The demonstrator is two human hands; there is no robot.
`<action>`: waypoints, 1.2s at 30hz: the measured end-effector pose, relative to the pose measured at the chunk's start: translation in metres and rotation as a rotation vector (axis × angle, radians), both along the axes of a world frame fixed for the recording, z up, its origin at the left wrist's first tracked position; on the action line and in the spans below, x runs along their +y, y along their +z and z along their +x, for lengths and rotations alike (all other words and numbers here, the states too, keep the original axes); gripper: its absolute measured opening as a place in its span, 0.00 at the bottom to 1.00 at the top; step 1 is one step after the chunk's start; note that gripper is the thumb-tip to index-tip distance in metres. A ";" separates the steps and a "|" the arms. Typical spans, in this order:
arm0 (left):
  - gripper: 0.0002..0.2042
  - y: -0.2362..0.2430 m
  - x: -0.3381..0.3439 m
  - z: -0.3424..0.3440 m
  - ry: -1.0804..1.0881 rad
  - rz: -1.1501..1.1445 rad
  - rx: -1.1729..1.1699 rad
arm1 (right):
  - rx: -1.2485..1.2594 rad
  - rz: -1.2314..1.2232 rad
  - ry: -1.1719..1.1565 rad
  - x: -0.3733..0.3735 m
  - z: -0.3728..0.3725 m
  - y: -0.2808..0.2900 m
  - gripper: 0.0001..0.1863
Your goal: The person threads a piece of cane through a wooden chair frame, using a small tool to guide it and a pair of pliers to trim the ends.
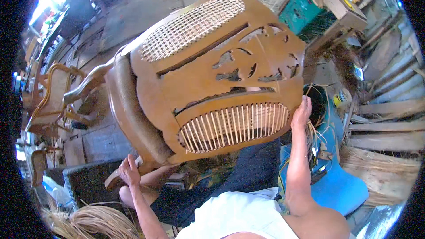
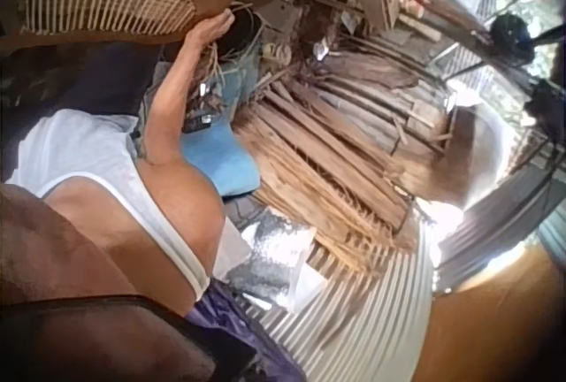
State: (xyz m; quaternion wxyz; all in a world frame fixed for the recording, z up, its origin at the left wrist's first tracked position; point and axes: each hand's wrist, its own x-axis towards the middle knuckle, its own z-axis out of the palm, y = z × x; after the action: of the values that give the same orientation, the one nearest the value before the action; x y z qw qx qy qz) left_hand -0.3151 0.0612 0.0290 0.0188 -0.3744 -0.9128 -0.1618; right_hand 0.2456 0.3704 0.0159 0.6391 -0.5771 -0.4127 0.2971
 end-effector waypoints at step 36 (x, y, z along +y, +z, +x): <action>0.20 0.006 0.004 0.004 -0.010 0.056 0.045 | 0.065 -0.033 0.039 0.002 0.008 -0.014 0.13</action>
State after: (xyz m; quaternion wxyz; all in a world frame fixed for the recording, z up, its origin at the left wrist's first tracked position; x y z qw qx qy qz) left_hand -0.3110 0.0656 0.0354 0.0489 -0.3816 -0.9055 -0.1790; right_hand 0.2538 0.3724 0.0022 0.6368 -0.5693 -0.3977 0.3349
